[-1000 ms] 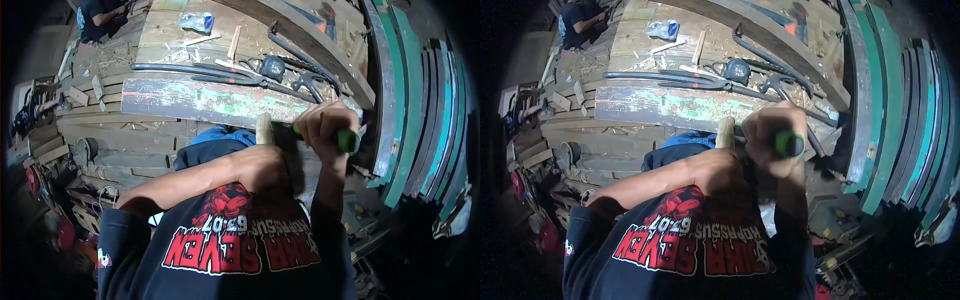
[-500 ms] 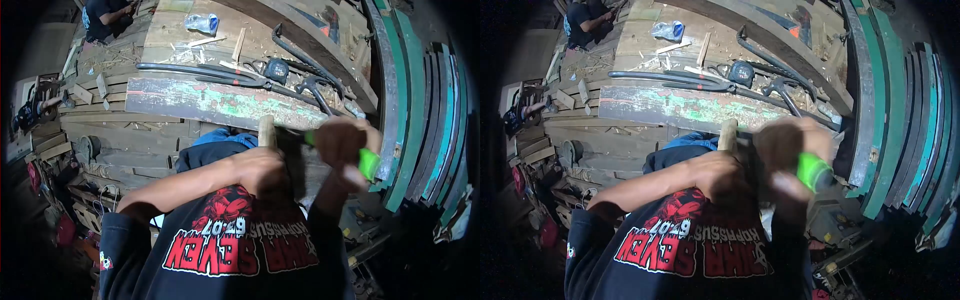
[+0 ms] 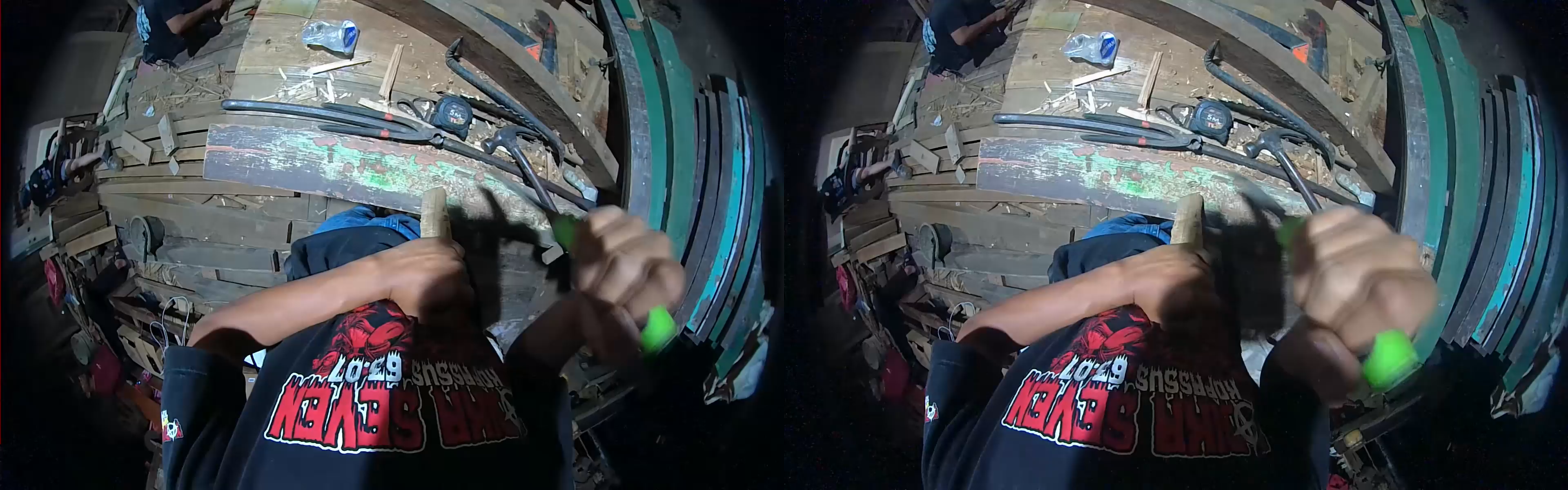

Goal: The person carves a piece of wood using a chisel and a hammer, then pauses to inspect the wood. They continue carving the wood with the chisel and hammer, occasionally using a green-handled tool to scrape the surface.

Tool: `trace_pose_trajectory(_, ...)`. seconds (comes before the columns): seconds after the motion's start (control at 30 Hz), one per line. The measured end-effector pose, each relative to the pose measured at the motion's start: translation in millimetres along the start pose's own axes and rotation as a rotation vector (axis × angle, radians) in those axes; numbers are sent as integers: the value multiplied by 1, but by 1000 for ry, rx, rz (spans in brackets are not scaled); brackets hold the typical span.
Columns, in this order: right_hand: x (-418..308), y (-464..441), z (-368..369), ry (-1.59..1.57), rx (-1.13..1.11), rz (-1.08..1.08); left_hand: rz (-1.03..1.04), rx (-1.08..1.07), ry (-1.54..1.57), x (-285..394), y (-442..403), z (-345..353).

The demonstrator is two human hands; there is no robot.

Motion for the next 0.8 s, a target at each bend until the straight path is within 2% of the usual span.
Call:
trace_pose_trajectory(0.07, -27, 2, -9, 1, -40, -59, 6, 1, 15, 1, 0, 0)
trace_pose_trajectory(0.13, -39, -3, 5, -36, 98, -55, 18, 45, 44, 2, -2, -4)
trace_pose_trajectory(0.23, -17, 6, 8, -158, 188, 42, -12, 40, 59, 2, -4, -15)
trace_pose_trajectory(0.3, 4, 21, 13, -228, 359, 121, 26, 181, 33, 5, 4, -23)
trace_pose_trajectory(0.33, 13, 27, 21, -243, 534, 123, 46, 250, 19, 9, 7, -30)
trace_pose_trajectory(0.37, 16, 33, 20, -228, 622, 164, 95, 241, -44, 14, 9, -39)
trace_pose_trajectory(0.63, 25, 53, 3, -82, 993, 394, 103, 412, -155, 26, 13, -51)
trace_pose_trajectory(0.73, 30, 55, 14, -24, 1079, 392, 53, 485, -168, 30, 16, -56)
trace_pose_trajectory(0.8, 32, 48, 26, 2, 1140, 361, 62, 448, -170, 32, 14, -57)
Point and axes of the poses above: each hand's wrist, its own y-axis away from the middle knuckle, its own z-axis out of the palm, x = y × z, the point moved 2 cm from there along -y, towards the middle knuckle, and after that the axes turned 11 degrees about z, right-handed, at the moved point
